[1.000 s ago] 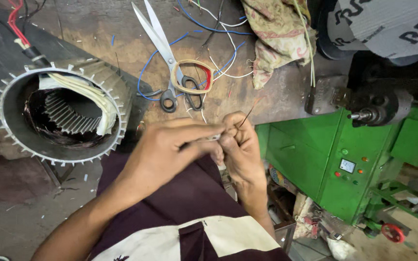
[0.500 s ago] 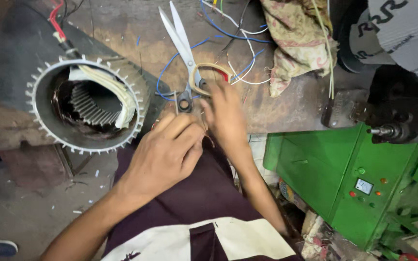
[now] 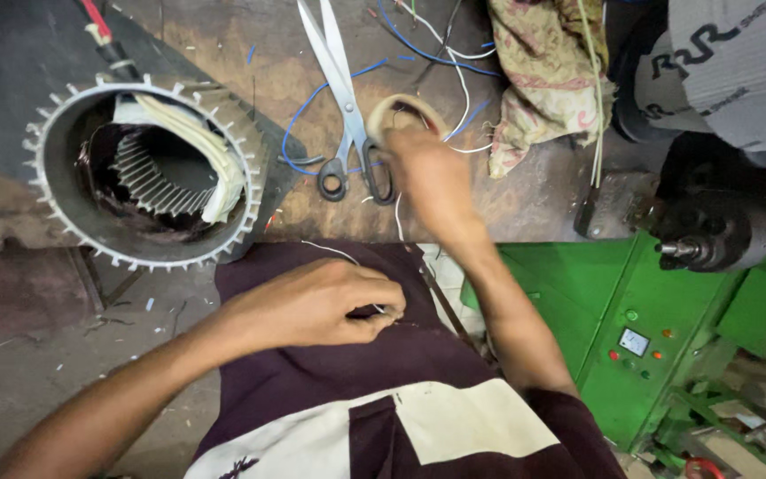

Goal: The person works on a disassembled motor stator, repeatedly wrapping and taping wires and slots with insulating tape. They use scissors to cut tape and adjust wire positions inside the stator throughout the clip.

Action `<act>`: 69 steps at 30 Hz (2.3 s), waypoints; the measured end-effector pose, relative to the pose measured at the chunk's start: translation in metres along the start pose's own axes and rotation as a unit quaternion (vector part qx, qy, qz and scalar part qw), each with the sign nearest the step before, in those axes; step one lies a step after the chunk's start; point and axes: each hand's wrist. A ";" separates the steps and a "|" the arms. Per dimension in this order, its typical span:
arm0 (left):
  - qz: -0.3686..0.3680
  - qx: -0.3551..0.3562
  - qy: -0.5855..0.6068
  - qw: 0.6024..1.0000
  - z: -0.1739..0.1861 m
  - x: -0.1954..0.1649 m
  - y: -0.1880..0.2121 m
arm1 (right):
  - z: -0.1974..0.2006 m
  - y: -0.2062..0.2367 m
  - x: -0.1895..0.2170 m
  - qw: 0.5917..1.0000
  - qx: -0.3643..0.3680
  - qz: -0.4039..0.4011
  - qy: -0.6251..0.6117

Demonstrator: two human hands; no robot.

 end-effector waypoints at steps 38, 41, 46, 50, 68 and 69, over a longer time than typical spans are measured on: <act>0.211 -0.412 0.083 0.883 0.016 0.064 -0.087 | -0.004 0.206 -0.030 0.473 0.376 -0.253 -0.755; 0.182 -0.406 0.051 0.894 0.017 0.061 -0.086 | -0.001 0.195 -0.029 0.430 0.374 -0.252 -0.782; 0.149 -0.398 -0.084 0.901 0.017 0.051 -0.081 | -0.001 0.178 -0.024 0.391 0.387 -0.266 -0.792; 0.100 -0.385 -0.242 0.885 0.013 0.038 -0.075 | -0.005 0.164 -0.019 0.427 0.365 -0.225 -0.796; 0.103 -0.441 -0.189 0.871 -0.001 0.011 -0.064 | -0.032 0.131 -0.001 0.767 0.203 -0.061 -0.606; 0.112 -0.451 -0.171 0.868 0.000 0.010 -0.064 | -0.032 0.130 0.003 0.805 0.183 -0.045 -0.563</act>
Point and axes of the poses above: each hand's wrist, its own y-axis away from the middle knuckle, its own z-axis out of the back of the hand, x = y × z, and after that the axes turned 10 degrees about y, right-handed
